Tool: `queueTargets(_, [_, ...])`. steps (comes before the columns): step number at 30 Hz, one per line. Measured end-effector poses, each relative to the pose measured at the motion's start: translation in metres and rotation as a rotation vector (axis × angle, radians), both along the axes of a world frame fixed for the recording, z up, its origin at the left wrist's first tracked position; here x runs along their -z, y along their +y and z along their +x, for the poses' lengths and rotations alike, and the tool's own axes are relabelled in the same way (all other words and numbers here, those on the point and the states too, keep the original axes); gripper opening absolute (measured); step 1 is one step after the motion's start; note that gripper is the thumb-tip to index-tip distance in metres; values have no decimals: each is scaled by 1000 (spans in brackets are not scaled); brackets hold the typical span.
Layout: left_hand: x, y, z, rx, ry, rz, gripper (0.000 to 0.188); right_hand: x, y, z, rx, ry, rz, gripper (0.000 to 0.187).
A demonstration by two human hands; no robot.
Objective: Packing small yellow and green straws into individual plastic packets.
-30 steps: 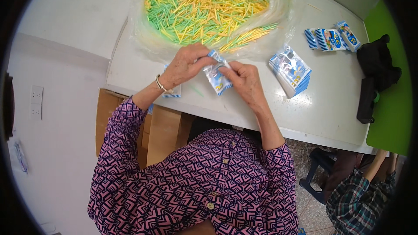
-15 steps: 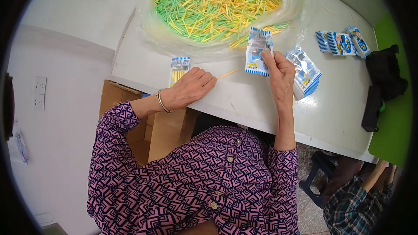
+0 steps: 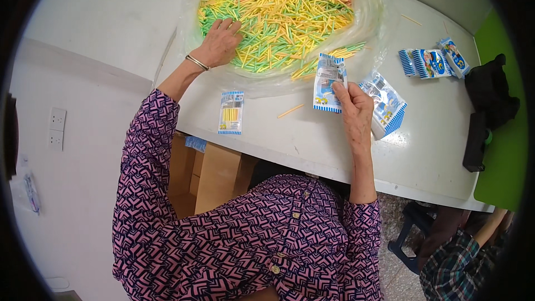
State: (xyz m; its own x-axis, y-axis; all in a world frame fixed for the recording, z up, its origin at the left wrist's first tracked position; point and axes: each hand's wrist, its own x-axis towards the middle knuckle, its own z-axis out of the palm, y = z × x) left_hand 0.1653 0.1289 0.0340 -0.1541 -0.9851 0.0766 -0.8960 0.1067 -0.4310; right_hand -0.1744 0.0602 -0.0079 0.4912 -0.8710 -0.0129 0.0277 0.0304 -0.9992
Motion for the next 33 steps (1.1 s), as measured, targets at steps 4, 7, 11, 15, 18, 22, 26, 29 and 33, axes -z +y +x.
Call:
queueTargets(4, [9,-11,3,8,-37,-39,14,7,-5,-1,8,-12,10,29])
queueTargets(7, [19,-10,8,7,-34,-90,12,5,-4,0,12,-10,8,29])
queueTargets(11, [33,-10,8,-26,-11,-210,14,4,-4,-1,10,6,13,28])
queueTargets(15, [40,-7,9,-94,50,-264,16,3,-3,1,-11,-22,41,26])
queueTargets(18, [40,-7,12,-123,87,-275,19,13,-8,0,-45,-25,18,25])
queueTargets(22, [35,-7,4,-149,67,-233,20,14,-7,2,-19,-26,21,26])
queueTargets(26, [37,-14,-2,-77,45,-339,16,13,-5,3,-32,-26,25,26])
queueTargets(29, [38,-18,-1,-107,23,-294,19,10,-4,4,-44,-16,30,26])
queueTargets(33, [46,-25,3,-99,-14,-337,21,9,-3,8,-62,-7,22,26])
